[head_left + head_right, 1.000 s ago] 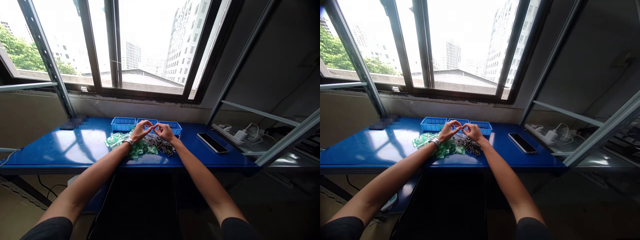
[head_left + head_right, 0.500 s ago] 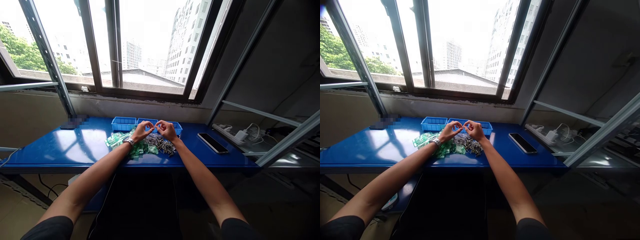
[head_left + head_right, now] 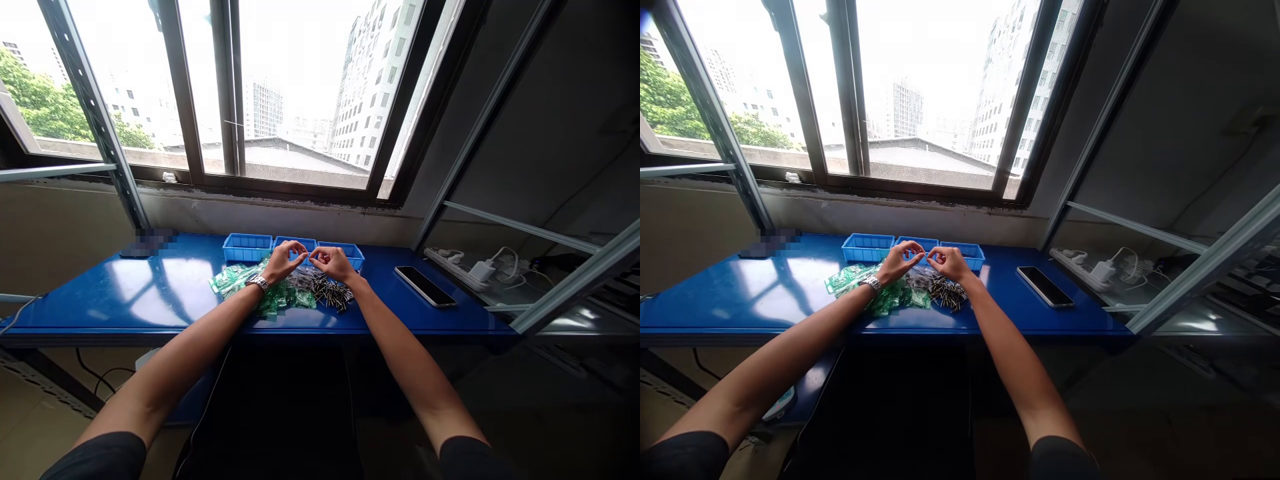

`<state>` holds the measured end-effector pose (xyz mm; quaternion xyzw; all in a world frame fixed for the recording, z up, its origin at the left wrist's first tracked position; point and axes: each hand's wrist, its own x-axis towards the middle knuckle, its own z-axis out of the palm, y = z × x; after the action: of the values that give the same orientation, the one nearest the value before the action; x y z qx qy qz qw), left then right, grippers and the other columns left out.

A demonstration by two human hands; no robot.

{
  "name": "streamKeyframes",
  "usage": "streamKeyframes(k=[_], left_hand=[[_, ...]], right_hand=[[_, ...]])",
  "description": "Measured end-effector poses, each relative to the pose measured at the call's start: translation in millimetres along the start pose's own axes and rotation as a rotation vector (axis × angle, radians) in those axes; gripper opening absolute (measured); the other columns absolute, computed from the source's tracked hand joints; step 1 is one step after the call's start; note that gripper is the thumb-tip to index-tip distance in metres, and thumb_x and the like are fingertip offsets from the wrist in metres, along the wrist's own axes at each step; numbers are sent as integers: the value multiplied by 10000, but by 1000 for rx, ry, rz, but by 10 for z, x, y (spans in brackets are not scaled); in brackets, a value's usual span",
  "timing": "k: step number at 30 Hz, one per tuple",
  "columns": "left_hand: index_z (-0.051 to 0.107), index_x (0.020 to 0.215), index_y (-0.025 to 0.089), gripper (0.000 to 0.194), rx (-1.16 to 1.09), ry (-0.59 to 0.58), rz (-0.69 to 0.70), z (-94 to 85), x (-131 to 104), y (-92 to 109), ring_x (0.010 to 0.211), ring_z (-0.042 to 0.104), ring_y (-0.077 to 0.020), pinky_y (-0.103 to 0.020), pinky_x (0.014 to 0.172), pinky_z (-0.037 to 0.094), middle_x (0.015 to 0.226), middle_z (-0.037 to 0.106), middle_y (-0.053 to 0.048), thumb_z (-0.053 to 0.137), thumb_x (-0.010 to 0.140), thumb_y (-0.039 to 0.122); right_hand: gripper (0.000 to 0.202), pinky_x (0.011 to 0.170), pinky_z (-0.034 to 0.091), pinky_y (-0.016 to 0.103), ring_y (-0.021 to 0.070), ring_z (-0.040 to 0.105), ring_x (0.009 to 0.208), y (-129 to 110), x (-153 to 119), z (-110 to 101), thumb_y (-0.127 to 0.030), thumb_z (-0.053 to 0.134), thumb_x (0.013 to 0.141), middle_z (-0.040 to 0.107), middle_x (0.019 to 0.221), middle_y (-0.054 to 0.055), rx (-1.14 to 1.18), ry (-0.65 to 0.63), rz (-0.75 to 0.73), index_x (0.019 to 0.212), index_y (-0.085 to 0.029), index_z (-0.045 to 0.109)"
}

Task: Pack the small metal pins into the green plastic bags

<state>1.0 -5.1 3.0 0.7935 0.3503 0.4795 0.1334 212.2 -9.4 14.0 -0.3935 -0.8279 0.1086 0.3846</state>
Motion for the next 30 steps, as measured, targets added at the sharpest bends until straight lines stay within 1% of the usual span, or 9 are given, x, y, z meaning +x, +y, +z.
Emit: streamKeyframes(k=[2,7,10,13,16,20,23,26,30], left_hand=[[707,964,192,253,-5,5,-9,-2,-1,9,867,630,-219,-325,707,477,949,731,-65,620,960,429],[695,982,195,234,-19,2,-21,-7,-3,15,864,636,-218,-321,689,470,951,724,-65,584,978,401],[687,974,196,232,-22,-2,-24,-2,-3,6,868,634,-222,-324,686,468,955,719,-70,586,973,405],[677,959,197,234,-25,0,-21,4,0,-8,861,630,-220,-325,692,469,940,715,-66,608,963,421],[671,918,201,269,-21,2,-20,10,7,-23,844,622,-218,-327,695,465,916,718,-62,627,953,464],[679,861,204,316,-13,-4,-31,14,12,-41,819,608,-221,-338,703,455,882,725,-61,639,945,506],[689,832,204,346,-12,-13,-40,10,9,-41,803,595,-226,-344,688,442,877,730,-63,630,949,524],[696,772,206,427,-14,-35,-35,-1,5,-23,799,585,-235,-350,689,435,833,728,-61,564,976,557],[690,724,205,514,-17,-35,-29,-13,2,7,800,592,-242,-359,716,444,780,724,-56,468,1013,567]], right_hand=[[264,545,351,244,113,416,527,59,1,-64,-442,657,869,484,579,-40,-37,32,25,842,-195,745],[295,570,348,268,146,483,557,298,-35,-345,-460,649,871,541,592,-6,-178,209,156,831,-179,727],[336,562,332,278,156,502,553,400,-72,-461,-496,670,852,576,598,17,-238,230,217,745,-179,705],[392,563,339,284,162,519,565,416,-104,-502,-542,644,870,606,619,33,-258,213,245,739,-178,704],[424,563,347,288,165,529,574,375,-162,-533,-566,611,891,614,625,37,-254,148,255,764,-175,718],[392,545,356,281,162,535,572,302,-350,-636,-557,662,846,623,631,30,-236,-33,270,781,-183,760],[359,536,369,277,158,537,565,244,-535,-724,-526,671,845,629,637,28,-228,-130,293,814,-184,774],[328,550,387,274,154,547,577,180,-667,-757,-490,645,876,638,650,23,-214,-189,295,869,-190,775],[268,550,380,272,147,543,571,107,-698,-708,-442,653,882,641,645,13,-214,-262,273,900,-206,778]])
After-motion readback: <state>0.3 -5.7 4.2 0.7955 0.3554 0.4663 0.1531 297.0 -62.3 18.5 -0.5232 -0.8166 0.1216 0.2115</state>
